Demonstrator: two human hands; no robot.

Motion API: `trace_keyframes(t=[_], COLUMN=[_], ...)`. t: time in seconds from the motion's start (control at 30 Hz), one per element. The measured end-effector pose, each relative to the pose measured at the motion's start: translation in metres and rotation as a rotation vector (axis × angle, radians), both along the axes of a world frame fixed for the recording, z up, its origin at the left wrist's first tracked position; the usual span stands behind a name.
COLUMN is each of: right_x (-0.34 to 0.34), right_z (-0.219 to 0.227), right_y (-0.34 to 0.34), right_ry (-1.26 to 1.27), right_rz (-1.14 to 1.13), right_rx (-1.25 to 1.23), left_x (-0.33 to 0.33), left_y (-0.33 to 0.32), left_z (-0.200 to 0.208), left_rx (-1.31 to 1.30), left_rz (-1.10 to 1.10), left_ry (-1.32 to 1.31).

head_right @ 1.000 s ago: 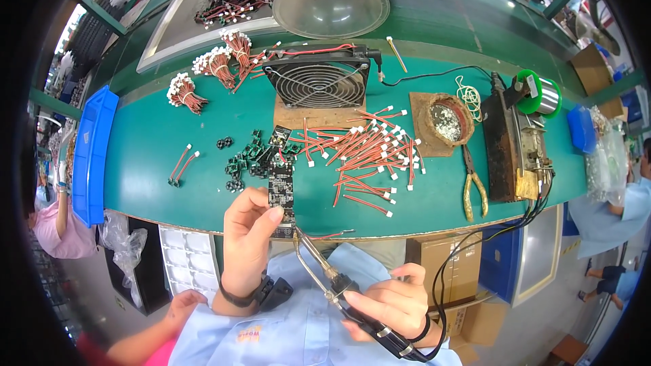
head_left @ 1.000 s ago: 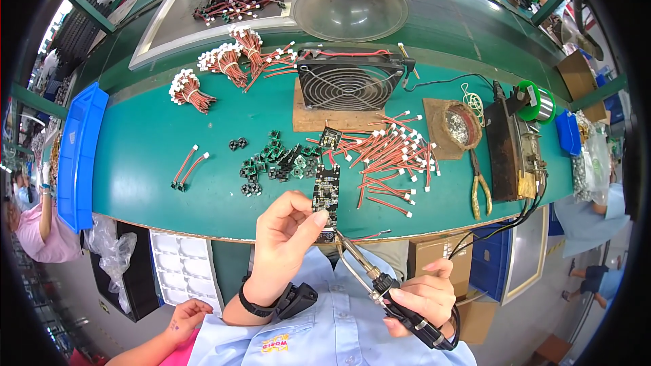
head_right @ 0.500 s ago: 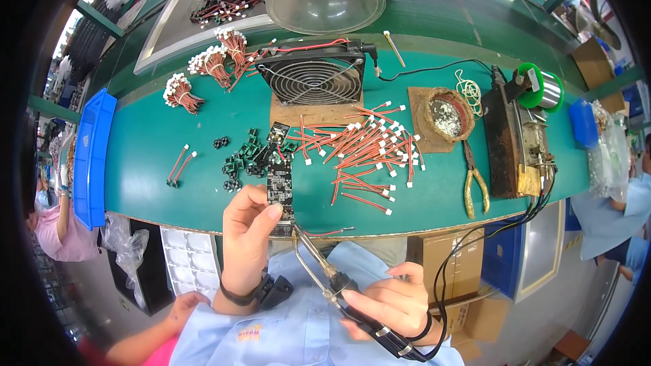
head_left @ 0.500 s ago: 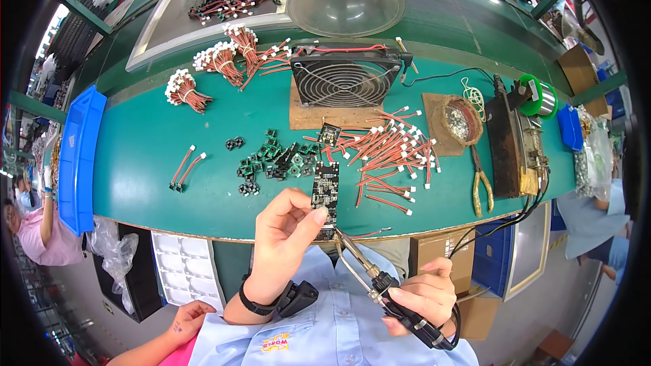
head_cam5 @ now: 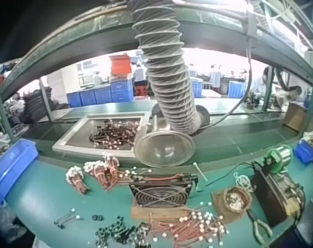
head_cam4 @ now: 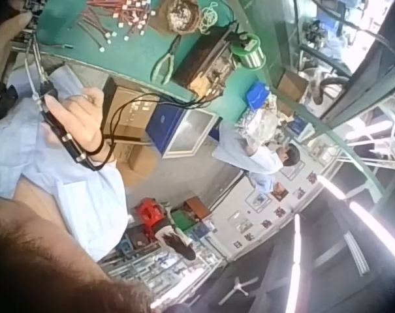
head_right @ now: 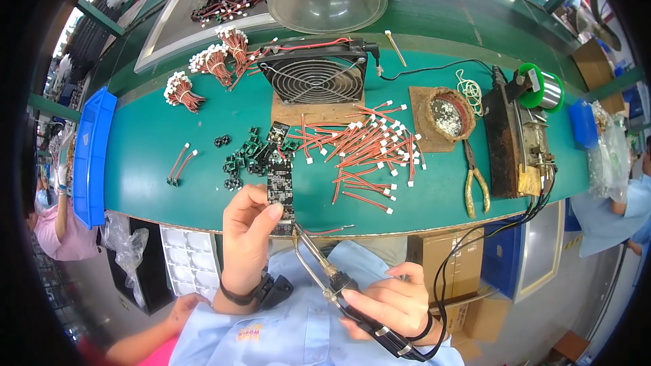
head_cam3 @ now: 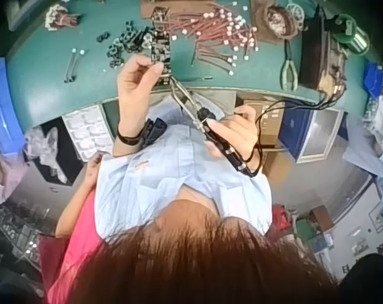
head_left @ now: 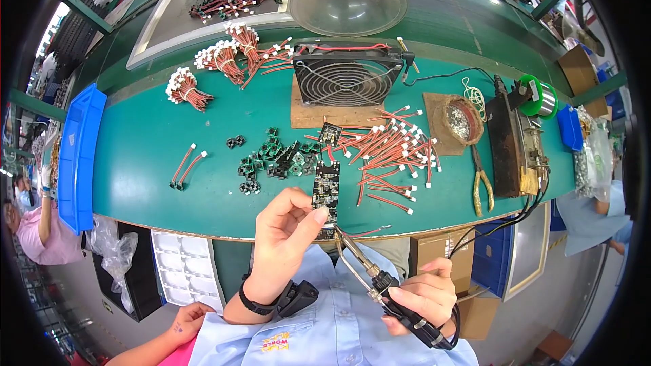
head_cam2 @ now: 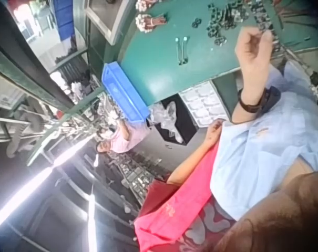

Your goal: The person picks up a circuit board and a wire, joins them using a soldering iron, and then repeats the process with a larger circuit board and a smaller one. They handle the components one at a time, setting each completed assembly aside on the table.

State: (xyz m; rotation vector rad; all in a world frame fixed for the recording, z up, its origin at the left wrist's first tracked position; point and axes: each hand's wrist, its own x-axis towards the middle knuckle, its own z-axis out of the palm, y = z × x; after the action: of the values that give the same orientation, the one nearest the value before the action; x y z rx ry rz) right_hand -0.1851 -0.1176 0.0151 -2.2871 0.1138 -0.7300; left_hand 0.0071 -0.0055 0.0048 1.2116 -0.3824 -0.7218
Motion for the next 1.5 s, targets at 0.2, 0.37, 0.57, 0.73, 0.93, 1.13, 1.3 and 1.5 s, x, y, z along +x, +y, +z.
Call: trace_keyframes(t=[0.2,0.37,0.57,0.73,0.93,1.13,1.3,1.5], right_x=[-0.012,0.008,0.033,0.036,0.023,0.029,0.039,0.053], right_z=[0.007,-0.035,-0.064,-0.064,-0.054,-0.054,-0.046,-0.056], right_y=[-0.009,-0.021,-0.066,-0.048,-0.032,-0.026,-0.018,-0.017], right_ry=[-0.062,-0.295,-0.043,-0.159,-0.151,-0.1,-0.158,0.013], right_rz=[-0.068,-0.65,-0.852,-0.797,-0.791,-0.773,-0.653,-0.547], right_rx=[-0.022,0.127,0.198,0.368,0.38,0.333,0.392,0.224], left_x=[0.0,0.001,0.015,0.017,0.082,0.103,0.077,0.044], left_y=[0.003,0.003,0.01,0.033,0.092,0.172,0.118,0.071], left_z=[0.0,0.004,-0.001,0.015,0.077,0.077,0.024,-0.002], left_rx=[0.028,0.041,0.012,-0.12,0.154,0.156,-0.374,-0.071], left_rz=[0.005,0.026,0.024,0.258,0.104,0.085,0.737,0.695], left_ry=[0.006,0.065,0.162,0.176,-0.007,-0.444,-0.311,-0.296])
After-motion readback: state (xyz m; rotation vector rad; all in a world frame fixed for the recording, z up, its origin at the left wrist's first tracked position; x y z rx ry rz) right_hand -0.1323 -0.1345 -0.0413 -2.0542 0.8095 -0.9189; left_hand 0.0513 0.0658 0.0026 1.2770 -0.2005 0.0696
